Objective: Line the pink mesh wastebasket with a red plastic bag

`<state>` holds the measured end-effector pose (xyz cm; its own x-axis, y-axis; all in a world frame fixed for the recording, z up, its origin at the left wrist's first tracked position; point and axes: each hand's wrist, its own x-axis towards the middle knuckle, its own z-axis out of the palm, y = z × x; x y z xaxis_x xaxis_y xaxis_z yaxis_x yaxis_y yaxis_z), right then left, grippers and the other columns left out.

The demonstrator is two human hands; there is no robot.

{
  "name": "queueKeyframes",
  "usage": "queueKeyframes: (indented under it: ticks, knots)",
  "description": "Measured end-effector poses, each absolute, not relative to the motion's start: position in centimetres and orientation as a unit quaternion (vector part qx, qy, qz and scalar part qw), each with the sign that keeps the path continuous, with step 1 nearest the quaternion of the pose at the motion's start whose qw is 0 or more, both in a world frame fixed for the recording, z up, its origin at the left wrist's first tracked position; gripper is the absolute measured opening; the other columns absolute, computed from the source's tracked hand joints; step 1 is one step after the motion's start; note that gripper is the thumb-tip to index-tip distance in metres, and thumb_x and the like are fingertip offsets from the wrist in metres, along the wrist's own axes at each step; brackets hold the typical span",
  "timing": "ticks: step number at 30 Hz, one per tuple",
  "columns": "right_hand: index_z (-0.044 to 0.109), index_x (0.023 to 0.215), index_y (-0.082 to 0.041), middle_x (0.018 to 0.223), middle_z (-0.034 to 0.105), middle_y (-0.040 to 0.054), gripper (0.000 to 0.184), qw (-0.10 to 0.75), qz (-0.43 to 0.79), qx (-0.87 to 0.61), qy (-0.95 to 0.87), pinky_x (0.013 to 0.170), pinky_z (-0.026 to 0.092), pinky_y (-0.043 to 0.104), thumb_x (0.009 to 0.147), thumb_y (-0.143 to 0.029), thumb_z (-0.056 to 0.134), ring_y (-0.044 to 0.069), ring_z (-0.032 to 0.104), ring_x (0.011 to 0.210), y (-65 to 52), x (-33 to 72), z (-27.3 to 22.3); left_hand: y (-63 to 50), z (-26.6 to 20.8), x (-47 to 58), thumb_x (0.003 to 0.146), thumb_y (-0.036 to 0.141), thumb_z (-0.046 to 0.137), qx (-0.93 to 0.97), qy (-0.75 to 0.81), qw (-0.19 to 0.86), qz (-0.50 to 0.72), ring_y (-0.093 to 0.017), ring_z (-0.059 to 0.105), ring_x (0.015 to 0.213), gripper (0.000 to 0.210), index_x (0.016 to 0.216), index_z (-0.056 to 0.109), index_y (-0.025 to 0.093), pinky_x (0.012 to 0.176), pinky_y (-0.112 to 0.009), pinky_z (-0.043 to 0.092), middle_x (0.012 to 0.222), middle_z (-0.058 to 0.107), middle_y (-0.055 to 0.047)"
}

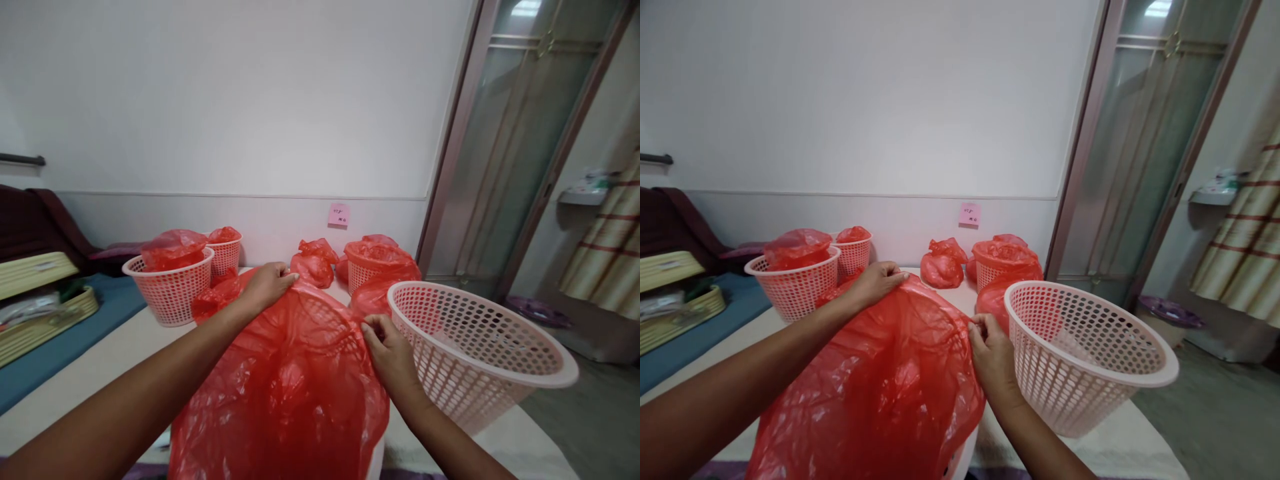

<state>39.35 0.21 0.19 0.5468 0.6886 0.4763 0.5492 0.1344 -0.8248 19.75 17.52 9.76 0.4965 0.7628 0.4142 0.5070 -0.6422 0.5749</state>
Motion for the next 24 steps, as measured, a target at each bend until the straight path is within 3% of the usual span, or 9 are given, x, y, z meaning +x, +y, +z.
queueKeyframes:
  ticks: [10,16,19,24]
  knots:
    - [0.056,0.07,-0.019,0.067,0.055,-0.0029,0.02,0.605,0.269,-0.624,-0.416,0.057,0.039,0.026,0.073,-0.038,0.061,0.014,0.047,0.062,-0.1,39.5,-1.0,17.8,10.2,19.7,0.086,0.039,0.061,0.823,0.44,0.195,0.302,-0.008,0.047,0.051,0.028,0.072,0.056,0.015,0.051,-0.024,0.042,0.061,0.051,0.006]
    - [0.054,0.069,-0.018,0.065,0.057,-0.0023,0.021,0.588,0.328,-0.63,-0.386,0.054,0.037,0.025,0.072,-0.038,0.063,0.013,0.048,0.06,-0.8,39.4,-1.7,17.2,10.7,19.8,0.088,0.04,0.059,0.822,0.446,0.217,0.281,-0.007,0.046,0.048,0.029,0.074,0.057,0.015,0.049,-0.023,0.041,0.06,0.051,0.007]
    - [0.051,0.068,-0.019,0.063,0.055,-0.0026,0.024,0.563,0.314,-0.646,-0.408,0.052,0.036,0.025,0.075,-0.041,0.056,0.012,0.046,0.056,-0.9,39.9,-2.3,17.2,10.8,19.8,0.088,0.041,0.058,0.82,0.449,0.227,0.272,-0.007,0.046,0.048,0.029,0.076,0.058,0.015,0.048,-0.022,0.042,0.062,0.052,0.006]
    - [0.052,0.064,-0.021,0.062,0.054,-0.0004,0.022,0.513,0.182,-0.705,-0.455,0.06,0.038,0.03,0.072,-0.041,0.054,0.017,0.05,0.062,-0.7,41.8,-0.5,17.4,10.8,19.6,0.088,0.038,0.059,0.811,0.464,0.226,0.274,-0.007,0.046,0.049,0.026,0.077,0.058,0.014,0.048,-0.022,0.042,0.063,0.053,0.006]
